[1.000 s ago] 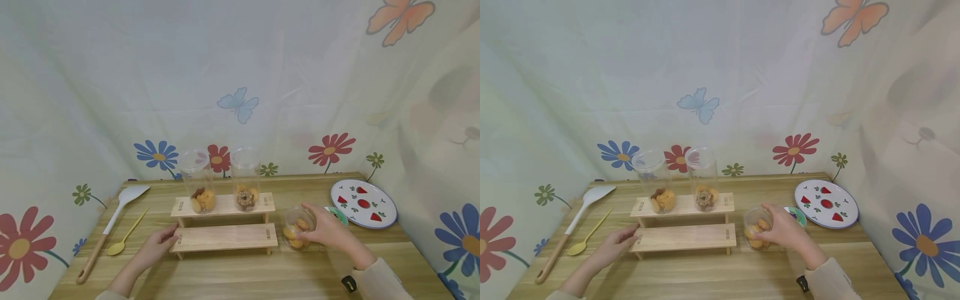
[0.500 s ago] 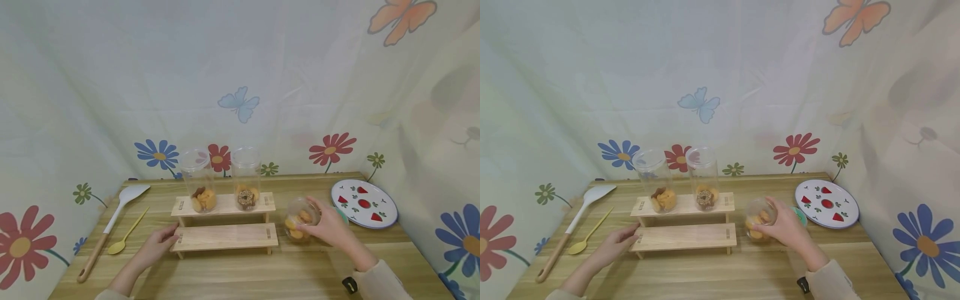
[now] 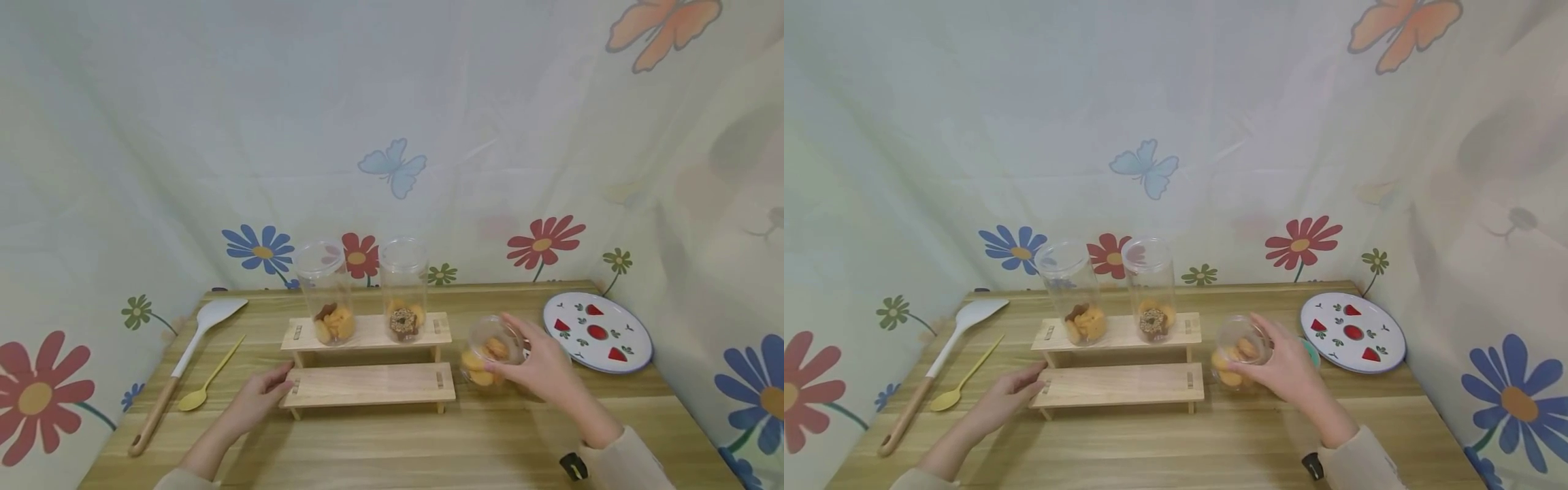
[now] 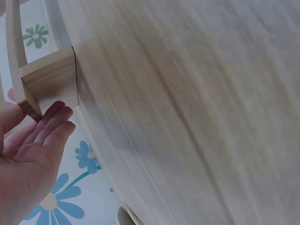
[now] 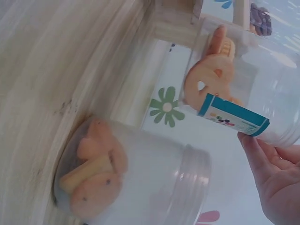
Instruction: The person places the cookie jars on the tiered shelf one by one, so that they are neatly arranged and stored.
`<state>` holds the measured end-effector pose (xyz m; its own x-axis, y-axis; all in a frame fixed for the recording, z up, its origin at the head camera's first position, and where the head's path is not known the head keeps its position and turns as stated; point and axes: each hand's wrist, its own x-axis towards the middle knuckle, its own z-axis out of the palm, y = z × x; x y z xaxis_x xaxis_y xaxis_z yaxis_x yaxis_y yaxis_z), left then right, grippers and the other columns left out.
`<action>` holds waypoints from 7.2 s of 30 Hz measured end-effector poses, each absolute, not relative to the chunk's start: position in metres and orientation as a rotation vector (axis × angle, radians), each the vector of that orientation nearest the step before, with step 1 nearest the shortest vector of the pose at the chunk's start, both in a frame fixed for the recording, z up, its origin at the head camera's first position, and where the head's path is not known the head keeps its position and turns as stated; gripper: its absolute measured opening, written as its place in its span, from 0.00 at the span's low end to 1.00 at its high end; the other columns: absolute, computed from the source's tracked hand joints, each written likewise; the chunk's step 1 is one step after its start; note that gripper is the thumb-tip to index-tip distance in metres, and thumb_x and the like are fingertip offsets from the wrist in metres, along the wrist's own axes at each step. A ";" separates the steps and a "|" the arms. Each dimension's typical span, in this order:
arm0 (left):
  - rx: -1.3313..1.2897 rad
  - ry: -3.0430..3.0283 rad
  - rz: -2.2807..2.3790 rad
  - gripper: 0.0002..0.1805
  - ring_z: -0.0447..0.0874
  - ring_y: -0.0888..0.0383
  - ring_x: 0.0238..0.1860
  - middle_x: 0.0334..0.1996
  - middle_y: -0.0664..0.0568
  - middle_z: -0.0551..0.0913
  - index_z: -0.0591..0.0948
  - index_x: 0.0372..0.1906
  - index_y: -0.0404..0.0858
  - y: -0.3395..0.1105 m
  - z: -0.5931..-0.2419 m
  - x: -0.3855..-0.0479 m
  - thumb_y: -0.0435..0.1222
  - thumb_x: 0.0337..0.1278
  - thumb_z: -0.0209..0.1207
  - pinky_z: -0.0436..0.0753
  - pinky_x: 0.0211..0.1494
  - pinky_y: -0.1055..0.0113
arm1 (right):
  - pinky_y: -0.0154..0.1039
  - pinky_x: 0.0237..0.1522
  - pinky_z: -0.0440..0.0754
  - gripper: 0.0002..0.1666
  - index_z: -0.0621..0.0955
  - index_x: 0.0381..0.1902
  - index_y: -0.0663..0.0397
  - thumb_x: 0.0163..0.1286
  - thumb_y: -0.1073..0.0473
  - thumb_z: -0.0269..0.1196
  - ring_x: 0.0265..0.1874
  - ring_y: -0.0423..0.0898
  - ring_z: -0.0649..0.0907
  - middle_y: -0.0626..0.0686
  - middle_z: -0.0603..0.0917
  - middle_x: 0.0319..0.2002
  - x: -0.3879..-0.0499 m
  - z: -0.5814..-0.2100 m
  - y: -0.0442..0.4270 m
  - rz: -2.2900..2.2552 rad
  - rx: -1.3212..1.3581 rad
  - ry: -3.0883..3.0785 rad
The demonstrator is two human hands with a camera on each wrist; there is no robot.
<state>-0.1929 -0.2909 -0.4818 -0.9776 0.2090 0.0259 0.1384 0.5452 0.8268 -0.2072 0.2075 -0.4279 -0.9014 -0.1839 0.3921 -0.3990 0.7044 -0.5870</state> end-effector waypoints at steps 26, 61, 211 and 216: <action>0.269 2.704 1.416 0.25 0.76 0.40 0.56 0.58 0.29 0.73 0.65 0.65 0.22 -0.289 -0.482 -0.193 0.34 0.71 0.51 0.78 0.56 0.56 | 0.47 0.54 0.78 0.54 0.71 0.67 0.42 0.41 0.42 0.80 0.58 0.47 0.75 0.47 0.75 0.62 -0.193 -0.411 0.155 1.314 0.691 -2.573; 0.304 2.714 1.429 0.25 0.74 0.39 0.58 0.60 0.30 0.71 0.65 0.65 0.22 -0.291 -0.485 -0.193 0.34 0.71 0.51 0.75 0.59 0.53 | 0.47 0.57 0.74 0.54 0.70 0.68 0.36 0.41 0.37 0.78 0.58 0.43 0.73 0.43 0.72 0.64 -0.198 -0.405 0.049 1.467 0.904 -2.549; 0.318 2.728 1.424 0.26 0.75 0.40 0.57 0.59 0.30 0.72 0.66 0.64 0.20 -0.292 -0.485 -0.195 0.35 0.71 0.52 0.77 0.57 0.54 | 0.67 0.58 0.65 0.64 0.55 0.66 0.81 0.53 0.40 0.73 0.59 0.73 0.66 0.80 0.62 0.61 -0.196 -0.471 0.264 1.029 0.081 -2.805; 0.330 2.713 1.445 0.26 0.75 0.39 0.56 0.58 0.28 0.72 0.65 0.64 0.19 -0.292 -0.483 -0.195 0.34 0.70 0.53 0.78 0.56 0.54 | 0.67 0.56 0.68 0.63 0.56 0.66 0.79 0.53 0.39 0.73 0.58 0.73 0.68 0.79 0.64 0.61 -0.195 -0.471 0.266 1.012 0.077 -2.802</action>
<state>-0.1947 -0.2917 -0.4829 -0.9760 0.2107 0.0553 0.1635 0.5406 0.8253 -0.1953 0.2657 -0.4713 -0.9857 0.0062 0.1685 -0.1028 0.7696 -0.6302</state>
